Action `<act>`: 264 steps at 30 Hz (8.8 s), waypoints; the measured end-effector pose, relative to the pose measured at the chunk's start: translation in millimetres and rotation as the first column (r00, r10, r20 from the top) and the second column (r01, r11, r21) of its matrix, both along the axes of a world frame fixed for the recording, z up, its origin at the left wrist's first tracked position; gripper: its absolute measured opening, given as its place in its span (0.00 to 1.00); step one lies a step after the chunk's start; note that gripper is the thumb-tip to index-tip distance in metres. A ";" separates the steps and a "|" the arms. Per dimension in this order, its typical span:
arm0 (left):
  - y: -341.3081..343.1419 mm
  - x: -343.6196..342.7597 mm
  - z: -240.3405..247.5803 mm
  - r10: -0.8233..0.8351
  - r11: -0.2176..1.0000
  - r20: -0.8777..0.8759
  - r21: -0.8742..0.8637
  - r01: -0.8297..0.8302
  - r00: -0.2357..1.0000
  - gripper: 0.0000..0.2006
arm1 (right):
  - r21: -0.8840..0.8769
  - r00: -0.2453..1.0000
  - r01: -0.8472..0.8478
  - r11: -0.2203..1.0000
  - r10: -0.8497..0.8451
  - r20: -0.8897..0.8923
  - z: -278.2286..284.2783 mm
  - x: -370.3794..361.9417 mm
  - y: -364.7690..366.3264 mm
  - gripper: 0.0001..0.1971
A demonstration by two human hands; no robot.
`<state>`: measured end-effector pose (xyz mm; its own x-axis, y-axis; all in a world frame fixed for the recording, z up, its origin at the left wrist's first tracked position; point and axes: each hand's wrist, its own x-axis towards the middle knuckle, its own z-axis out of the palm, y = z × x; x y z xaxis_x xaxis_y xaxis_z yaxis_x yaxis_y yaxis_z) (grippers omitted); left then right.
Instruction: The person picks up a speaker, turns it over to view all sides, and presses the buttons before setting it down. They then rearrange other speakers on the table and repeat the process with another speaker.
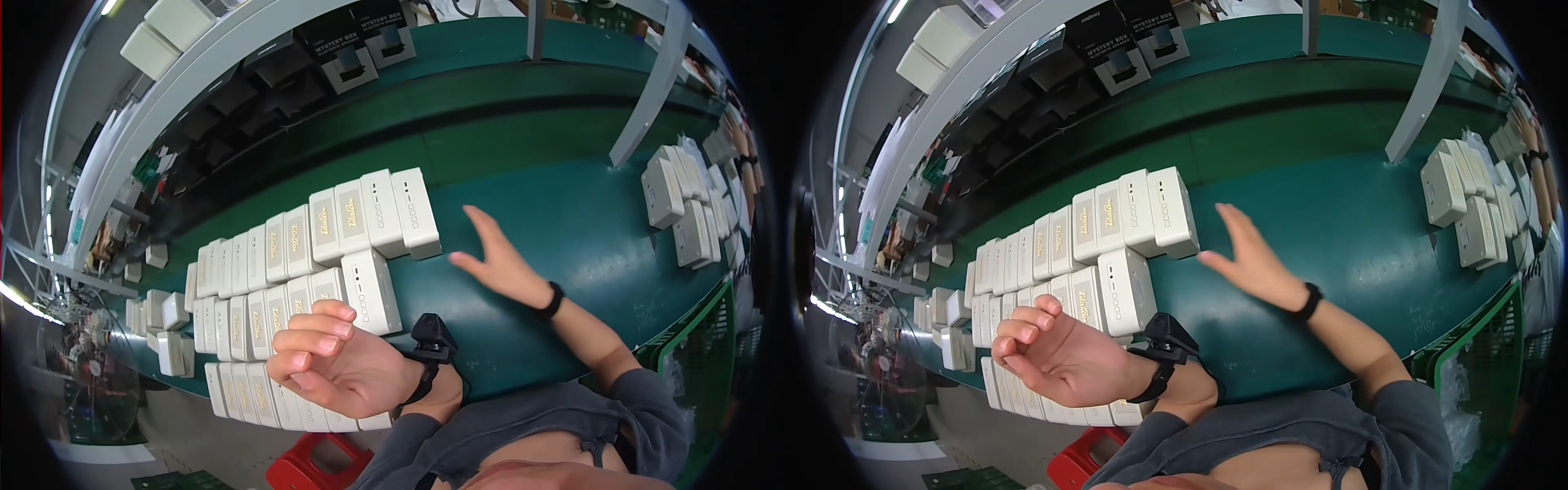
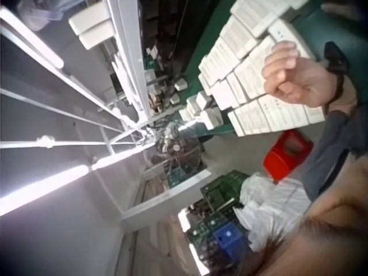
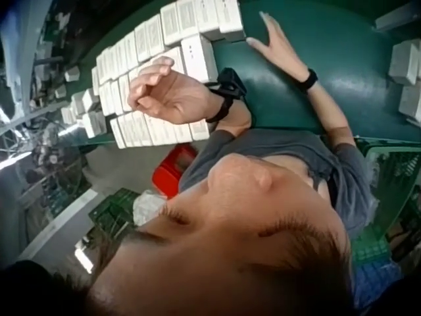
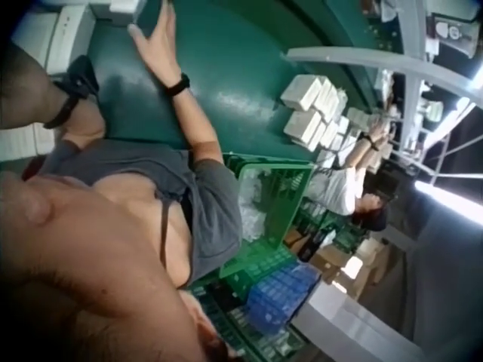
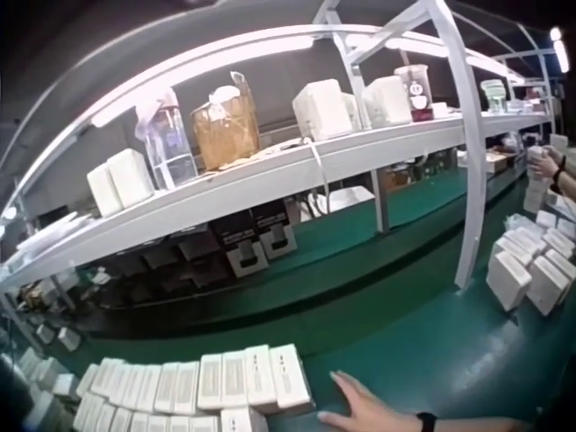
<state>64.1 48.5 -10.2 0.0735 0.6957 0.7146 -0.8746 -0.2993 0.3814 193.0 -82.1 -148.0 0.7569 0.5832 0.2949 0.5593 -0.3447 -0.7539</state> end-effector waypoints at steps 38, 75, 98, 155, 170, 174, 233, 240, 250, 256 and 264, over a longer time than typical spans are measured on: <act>-31.3 57.0 -4.2 -0.178 0.970 -0.468 0.063 0.233 0.866 0.31 | 0.898 0.585 0.370 0.238 0.692 -0.424 90.5 37.4 -34.9 0.28; -14.8 69.5 -31.2 -0.841 0.370 0.160 -0.526 0.765 0.517 0.29 | 0.562 0.946 -0.291 0.774 0.147 0.288 125.8 -21.7 -24.9 0.24; -38.7 65.1 -16.2 -0.180 0.980 -0.418 -0.005 0.196 0.890 0.57 | 0.830 0.847 0.086 0.551 0.398 -0.352 114.6 -9.7 -26.0 0.42; 30.5 75.1 -50.2 -0.385 0.850 -0.342 0.229 0.474 0.857 0.54 | 0.652 -0.373 0.356 0.669 0.742 -0.557 82.5 16.8 0.5 0.23; 42.4 49.2 -44.1 -0.449 0.892 -0.593 -0.260 0.370 0.668 0.49 | 0.683 0.890 -0.359 0.636 0.455 0.043 121.0 -9.5 -24.6 0.44; 25.2 58.1 -30.4 -0.222 0.942 -0.762 -0.007 0.334 0.609 0.48 | 0.544 0.935 -0.182 0.819 0.315 -0.161 123.3 -1.7 -32.6 0.43; -21.9 54.6 -14.1 0.070 0.777 -0.925 0.286 0.560 0.374 0.32 | -0.656 0.608 0.672 0.342 -0.761 0.226 65.9 89.4 -386.6 0.38; -9.9 55.1 -19.6 0.086 0.768 -0.888 0.347 0.539 0.451 0.32 | -0.665 0.647 0.686 0.297 -0.668 0.368 25.7 109.6 -445.1 0.38; -37.3 47.9 -10.7 0.198 0.526 -0.790 0.585 0.617 0.580 0.30 | -0.348 0.994 0.103 0.932 -0.107 0.009 72.8 57.1 -150.5 0.28; -52.4 22.2 -7.3 0.025 0.393 -0.770 0.594 0.702 0.637 0.30 | -0.079 0.980 -0.188 0.979 0.182 -0.078 45.3 13.1 29.7 0.32; -47.9 25.7 -9.4 0.039 0.400 -0.790 0.573 0.715 0.612 0.30 | 0.081 0.996 0.019 0.996 -0.026 0.086 1.9 13.2 132.0 0.43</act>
